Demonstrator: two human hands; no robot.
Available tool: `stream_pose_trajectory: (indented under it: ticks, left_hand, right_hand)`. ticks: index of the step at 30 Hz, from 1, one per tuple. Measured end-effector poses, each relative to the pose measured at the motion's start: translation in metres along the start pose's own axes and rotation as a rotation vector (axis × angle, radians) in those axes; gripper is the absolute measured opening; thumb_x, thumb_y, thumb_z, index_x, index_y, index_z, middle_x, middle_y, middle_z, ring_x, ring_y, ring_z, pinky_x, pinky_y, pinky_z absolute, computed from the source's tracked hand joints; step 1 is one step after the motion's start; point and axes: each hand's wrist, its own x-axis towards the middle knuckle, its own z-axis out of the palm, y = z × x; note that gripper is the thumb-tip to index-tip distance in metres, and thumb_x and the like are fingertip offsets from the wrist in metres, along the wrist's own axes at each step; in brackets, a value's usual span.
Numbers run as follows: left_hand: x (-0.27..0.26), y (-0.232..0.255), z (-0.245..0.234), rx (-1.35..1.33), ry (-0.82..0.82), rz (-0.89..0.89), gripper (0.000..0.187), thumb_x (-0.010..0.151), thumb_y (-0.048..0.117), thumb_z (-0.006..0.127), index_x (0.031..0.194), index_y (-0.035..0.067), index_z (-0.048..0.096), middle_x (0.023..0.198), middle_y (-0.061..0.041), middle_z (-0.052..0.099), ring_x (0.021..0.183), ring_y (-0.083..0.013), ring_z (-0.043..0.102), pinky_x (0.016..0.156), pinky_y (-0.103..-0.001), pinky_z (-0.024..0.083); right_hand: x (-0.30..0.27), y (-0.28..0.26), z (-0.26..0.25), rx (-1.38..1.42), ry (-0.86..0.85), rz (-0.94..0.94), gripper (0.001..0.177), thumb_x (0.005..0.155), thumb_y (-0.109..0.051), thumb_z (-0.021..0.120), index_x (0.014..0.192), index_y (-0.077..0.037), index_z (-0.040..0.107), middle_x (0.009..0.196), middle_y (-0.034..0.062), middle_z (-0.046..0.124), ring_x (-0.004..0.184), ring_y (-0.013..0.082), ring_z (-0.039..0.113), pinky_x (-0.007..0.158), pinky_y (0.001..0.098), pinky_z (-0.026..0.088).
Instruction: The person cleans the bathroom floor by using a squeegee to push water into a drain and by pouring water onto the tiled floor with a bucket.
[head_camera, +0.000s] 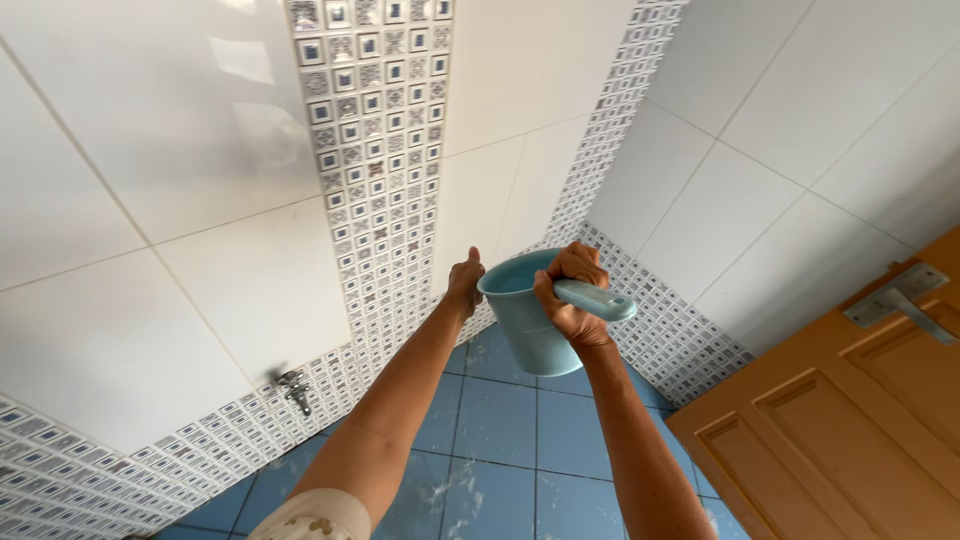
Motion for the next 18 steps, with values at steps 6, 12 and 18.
stream_pose_trajectory:
  ticks: [6,12,18]
  left_hand:
    - [0.003,-0.024,0.048,-0.044,-0.217,-0.062,0.036,0.108,0.023,0.044,0.089,0.002,0.065,0.068,-0.005,0.065,0.048,-0.011,0.051,0.039,-0.029,0.036]
    - [0.036,-0.053,0.089,-0.151,-0.227,-0.037,0.023,0.101,0.01,0.057,0.11,-0.004,0.073,0.074,-0.005,0.062,0.058,-0.0115,0.056,0.049,-0.027,0.048]
    - [0.064,-0.065,0.119,-0.225,-0.176,-0.08,0.02,0.098,0.002,0.057,0.107,-0.003,0.073,0.08,-0.01,0.07,0.065,-0.0155,0.066,0.058,-0.026,0.059]
  right_hand:
    - [-0.014,0.015,-0.035,-0.056,0.008,0.094,0.02,0.074,-0.011,0.069,0.061,-0.01,0.053,0.064,0.0034,0.051,0.071,0.0192,0.046,0.071,0.0348,0.046]
    - [-0.021,0.039,-0.066,-0.037,0.005,0.064,0.018,0.074,-0.015,0.07,0.063,-0.01,0.056,0.064,0.003,0.054,0.065,0.0172,0.048,0.078,0.0368,0.048]
    - [-0.014,0.078,-0.073,-0.162,-0.089,0.082,0.018,0.073,-0.015,0.069,0.066,-0.007,0.055,0.067,0.0057,0.055,0.074,0.0225,0.051,0.075,0.0384,0.047]
